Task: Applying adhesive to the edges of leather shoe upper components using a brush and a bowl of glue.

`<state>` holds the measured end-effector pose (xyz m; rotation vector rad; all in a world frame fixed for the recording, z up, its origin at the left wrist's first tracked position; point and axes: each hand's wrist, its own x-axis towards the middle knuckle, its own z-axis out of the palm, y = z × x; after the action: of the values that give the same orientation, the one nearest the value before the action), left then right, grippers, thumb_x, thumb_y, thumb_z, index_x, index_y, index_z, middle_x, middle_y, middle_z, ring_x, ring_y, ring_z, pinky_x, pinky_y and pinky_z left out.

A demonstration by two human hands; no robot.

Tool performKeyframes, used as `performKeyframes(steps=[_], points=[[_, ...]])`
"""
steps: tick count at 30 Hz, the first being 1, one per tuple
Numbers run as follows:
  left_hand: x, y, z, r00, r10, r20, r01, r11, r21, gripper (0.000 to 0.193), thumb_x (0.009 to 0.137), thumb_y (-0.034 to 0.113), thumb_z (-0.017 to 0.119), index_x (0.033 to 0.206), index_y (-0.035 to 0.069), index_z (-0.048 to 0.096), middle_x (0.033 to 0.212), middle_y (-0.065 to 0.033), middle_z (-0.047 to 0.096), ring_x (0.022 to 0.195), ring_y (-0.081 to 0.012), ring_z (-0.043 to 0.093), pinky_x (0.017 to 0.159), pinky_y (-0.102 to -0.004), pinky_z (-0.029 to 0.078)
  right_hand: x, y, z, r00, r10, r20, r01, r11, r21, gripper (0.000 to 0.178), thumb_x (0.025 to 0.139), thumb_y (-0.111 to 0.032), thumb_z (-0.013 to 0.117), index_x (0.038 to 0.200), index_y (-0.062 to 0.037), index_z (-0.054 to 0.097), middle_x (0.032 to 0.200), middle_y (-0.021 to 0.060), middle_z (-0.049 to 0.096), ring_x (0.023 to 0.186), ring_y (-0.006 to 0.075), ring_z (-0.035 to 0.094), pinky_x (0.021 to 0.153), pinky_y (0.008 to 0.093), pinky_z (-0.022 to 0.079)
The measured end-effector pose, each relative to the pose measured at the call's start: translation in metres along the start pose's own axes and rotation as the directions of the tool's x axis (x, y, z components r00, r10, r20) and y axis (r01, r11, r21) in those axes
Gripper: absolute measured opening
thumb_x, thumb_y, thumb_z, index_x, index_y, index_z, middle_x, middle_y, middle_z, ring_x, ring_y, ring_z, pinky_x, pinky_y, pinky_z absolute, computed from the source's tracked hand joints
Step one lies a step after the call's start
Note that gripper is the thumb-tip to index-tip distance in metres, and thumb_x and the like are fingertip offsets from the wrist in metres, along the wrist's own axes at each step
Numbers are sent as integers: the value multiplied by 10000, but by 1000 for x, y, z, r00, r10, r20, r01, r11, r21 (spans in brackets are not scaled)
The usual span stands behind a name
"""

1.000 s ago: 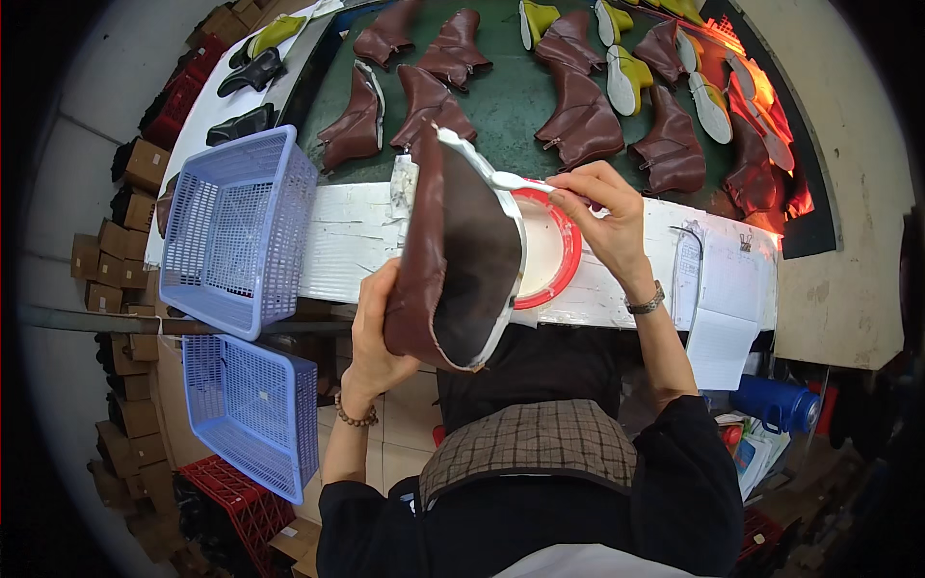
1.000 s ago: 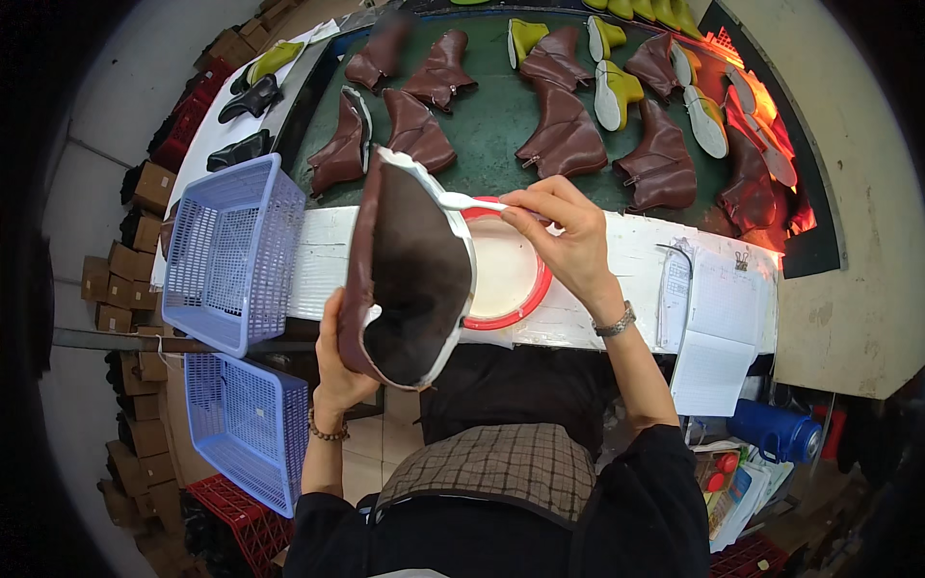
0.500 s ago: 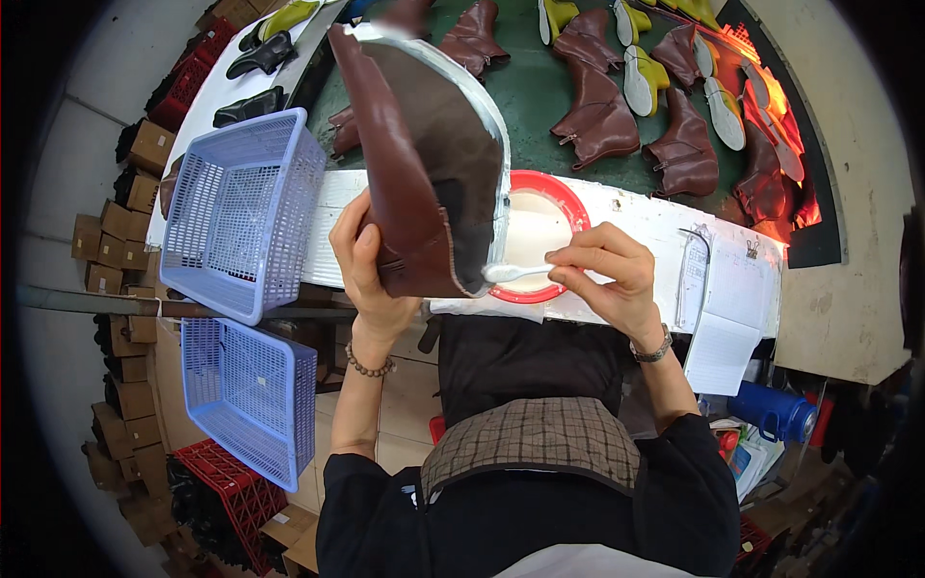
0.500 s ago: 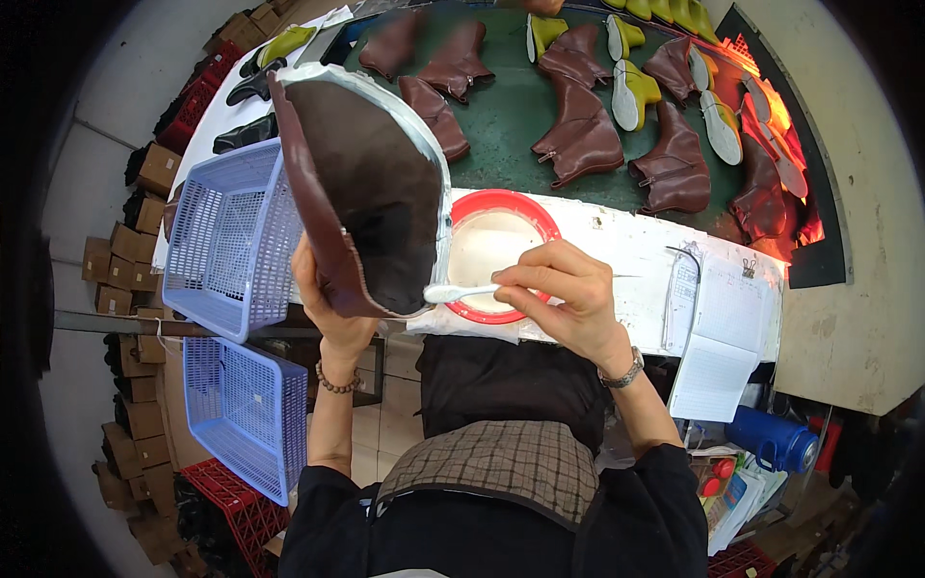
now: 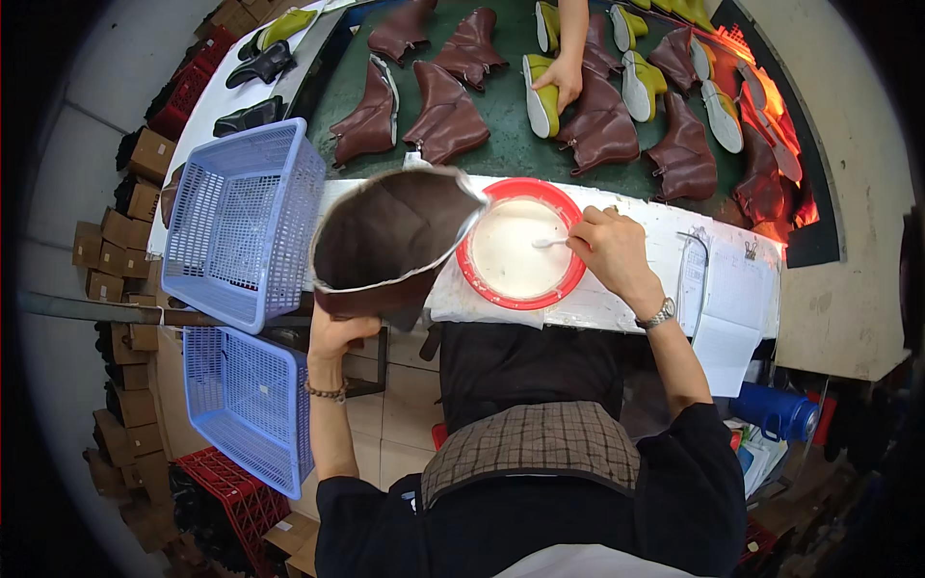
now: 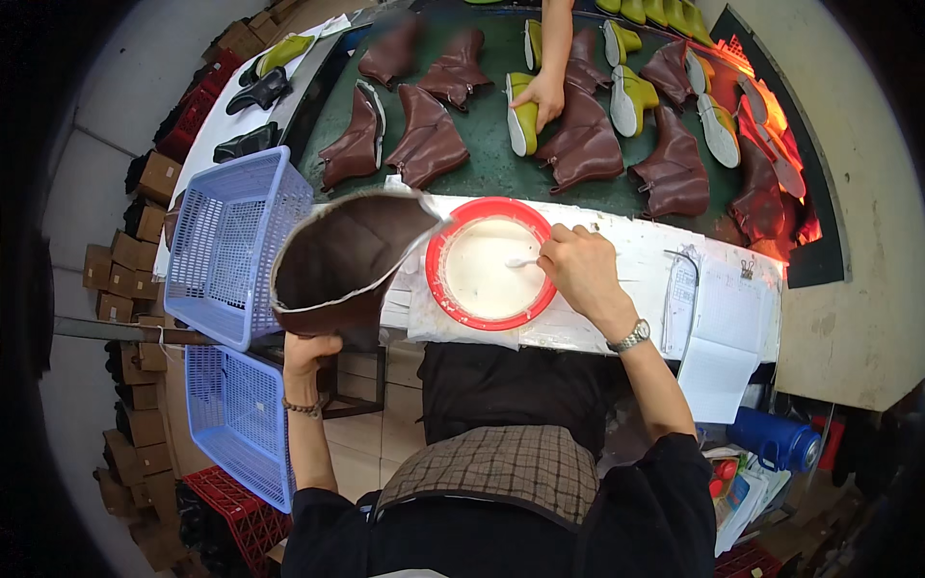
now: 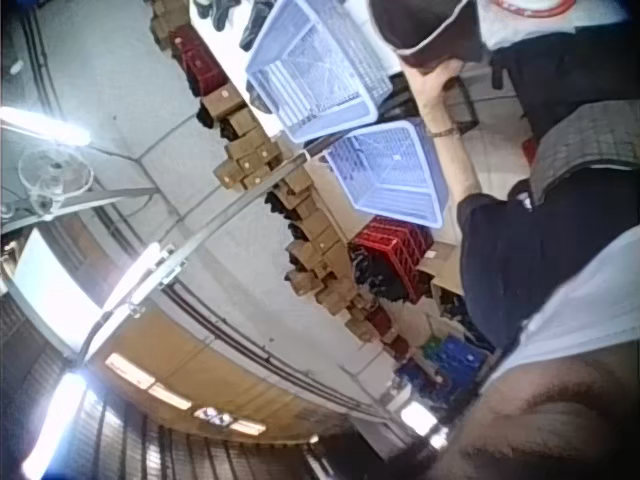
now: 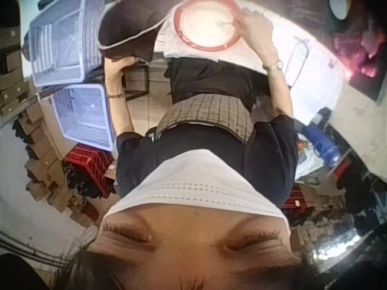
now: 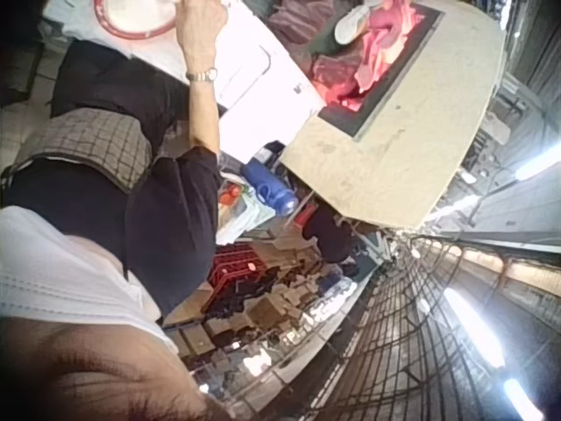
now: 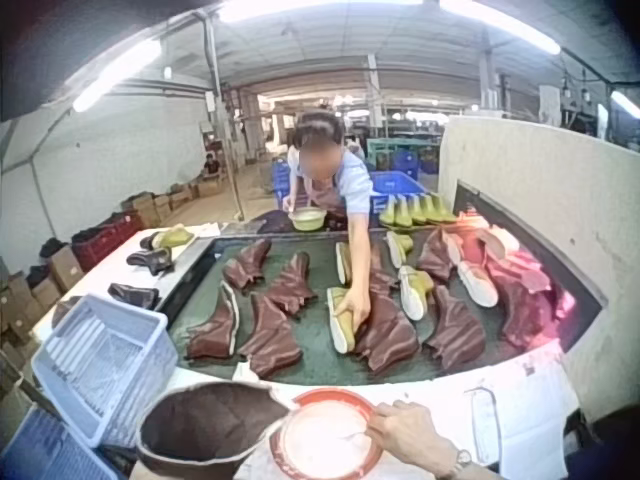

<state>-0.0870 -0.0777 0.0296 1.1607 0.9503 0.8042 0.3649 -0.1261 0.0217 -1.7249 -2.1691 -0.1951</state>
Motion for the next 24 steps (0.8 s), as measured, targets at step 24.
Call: performKeyframes(steps=[24], points=[[11,-55,25,910,-122,397,275,893,-356,760,561,-12,831,1293,-98,647,1235,-198,729,1117,-323,707,1003,-422,528,74,-20,-64,966,-136,-218,241,778,580,146,808,-126,853,940,-93,801,858,8,728,807,150,658,807,318,413]])
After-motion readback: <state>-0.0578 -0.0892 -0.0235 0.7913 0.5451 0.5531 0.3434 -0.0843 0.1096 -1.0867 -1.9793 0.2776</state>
